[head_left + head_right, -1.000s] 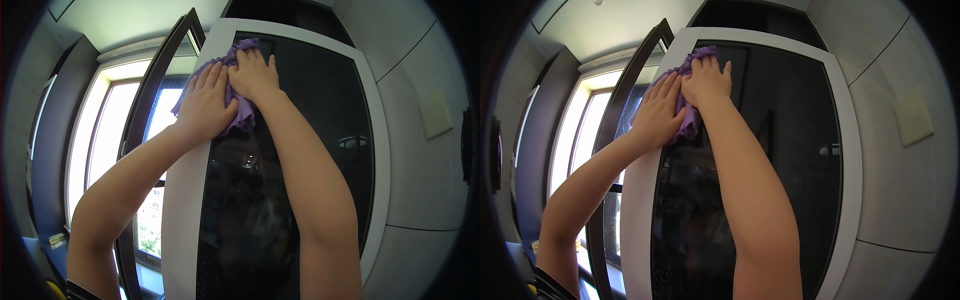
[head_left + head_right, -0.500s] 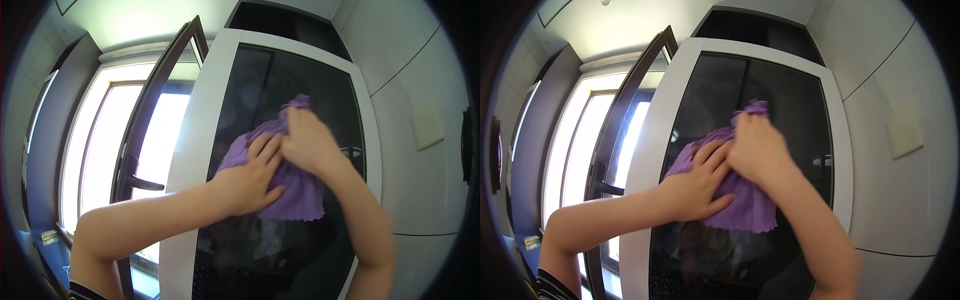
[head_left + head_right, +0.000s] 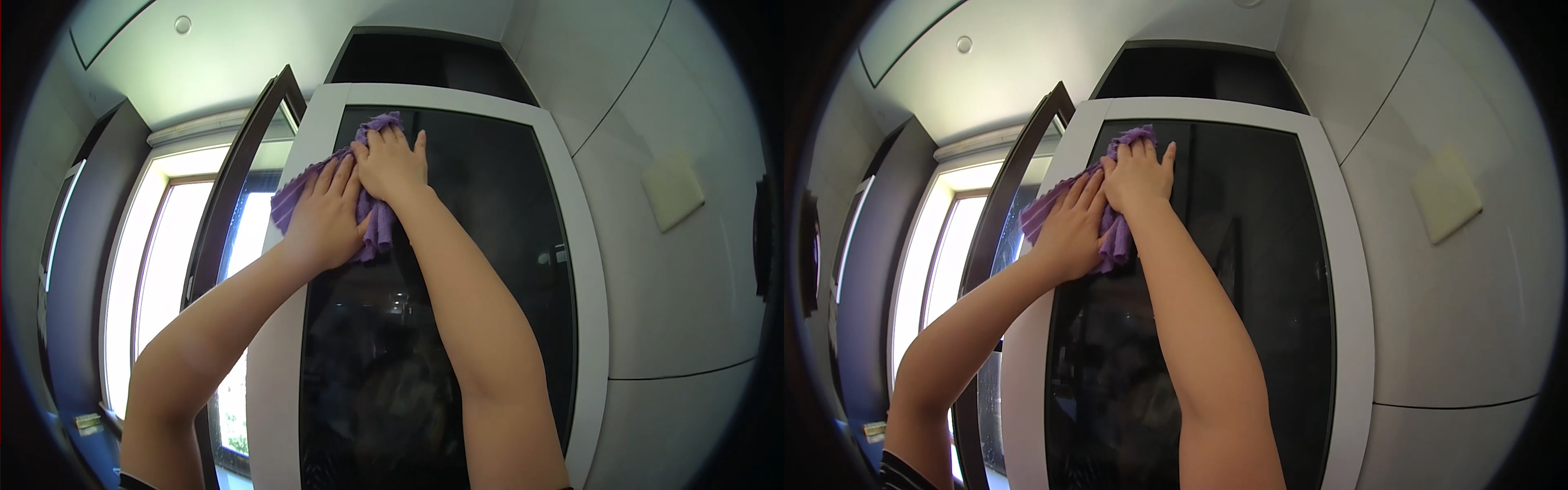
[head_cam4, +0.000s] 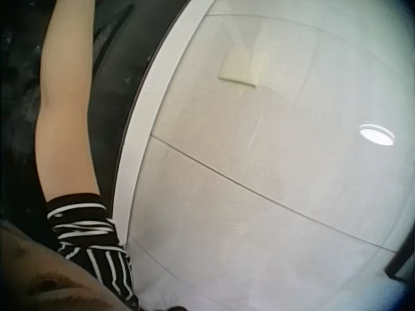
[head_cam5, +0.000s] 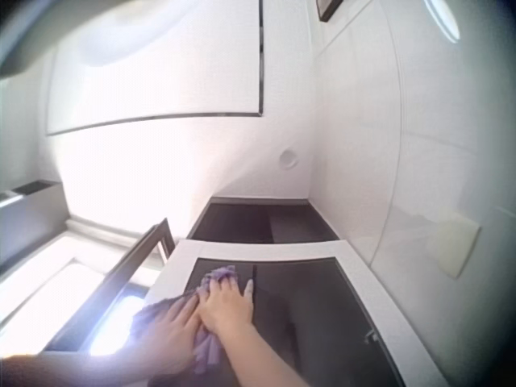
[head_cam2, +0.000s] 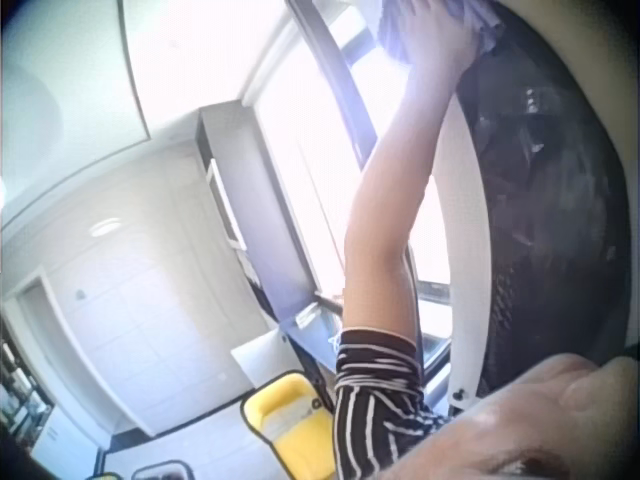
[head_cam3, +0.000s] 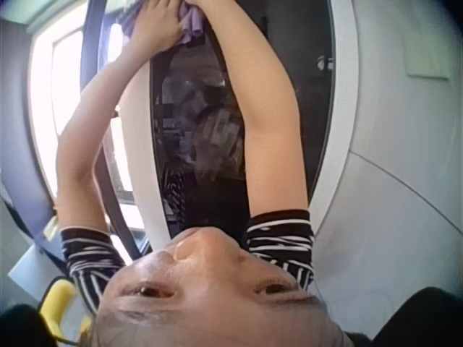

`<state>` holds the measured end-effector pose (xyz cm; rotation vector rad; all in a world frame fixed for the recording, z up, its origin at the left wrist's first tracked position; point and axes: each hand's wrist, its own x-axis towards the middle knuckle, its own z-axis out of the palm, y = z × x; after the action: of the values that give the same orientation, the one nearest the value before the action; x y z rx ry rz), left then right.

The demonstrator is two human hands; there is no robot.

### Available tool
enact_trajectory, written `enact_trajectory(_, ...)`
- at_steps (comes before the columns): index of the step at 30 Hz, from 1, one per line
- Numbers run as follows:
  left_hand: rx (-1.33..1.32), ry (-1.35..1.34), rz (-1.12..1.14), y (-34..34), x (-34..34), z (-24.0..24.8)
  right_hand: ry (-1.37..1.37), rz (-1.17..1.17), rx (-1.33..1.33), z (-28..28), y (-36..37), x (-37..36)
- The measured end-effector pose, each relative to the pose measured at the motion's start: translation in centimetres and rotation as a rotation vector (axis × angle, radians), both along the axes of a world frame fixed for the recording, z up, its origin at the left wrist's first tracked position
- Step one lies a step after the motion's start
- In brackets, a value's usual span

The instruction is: The person wipes the white frame and glass of a window with a purple cloth, rinses the cloth in a pink basin of water, and then wipes a white cabinet door.

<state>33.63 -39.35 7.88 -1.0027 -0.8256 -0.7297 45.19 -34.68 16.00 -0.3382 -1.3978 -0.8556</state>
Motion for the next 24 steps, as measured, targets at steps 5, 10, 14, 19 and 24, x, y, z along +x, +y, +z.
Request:
enact_trajectory(5,-0.114,0.091,-0.162,2.7,2.6,3.6,0.154,-0.061,0.098,1.6,3.5,4.5)
enact_trajectory(10,-0.350,0.158,-0.290,2.9,6.0,3.3,0.213,-0.255,0.032,-2.3,3.9,11.3)
enact_trajectory(14,-0.444,0.319,-0.301,3.7,7.2,1.0,0.233,-0.429,-0.029,-6.6,2.7,13.6)
enact_trajectory(19,-0.579,0.265,-0.204,0.3,5.2,-6.5,0.079,-0.390,-0.104,-12.7,0.6,10.7)
enact_trajectory(24,-0.415,0.025,-0.030,-1.9,2.3,-9.2,-0.085,-0.157,0.245,-10.4,3.2,5.7)
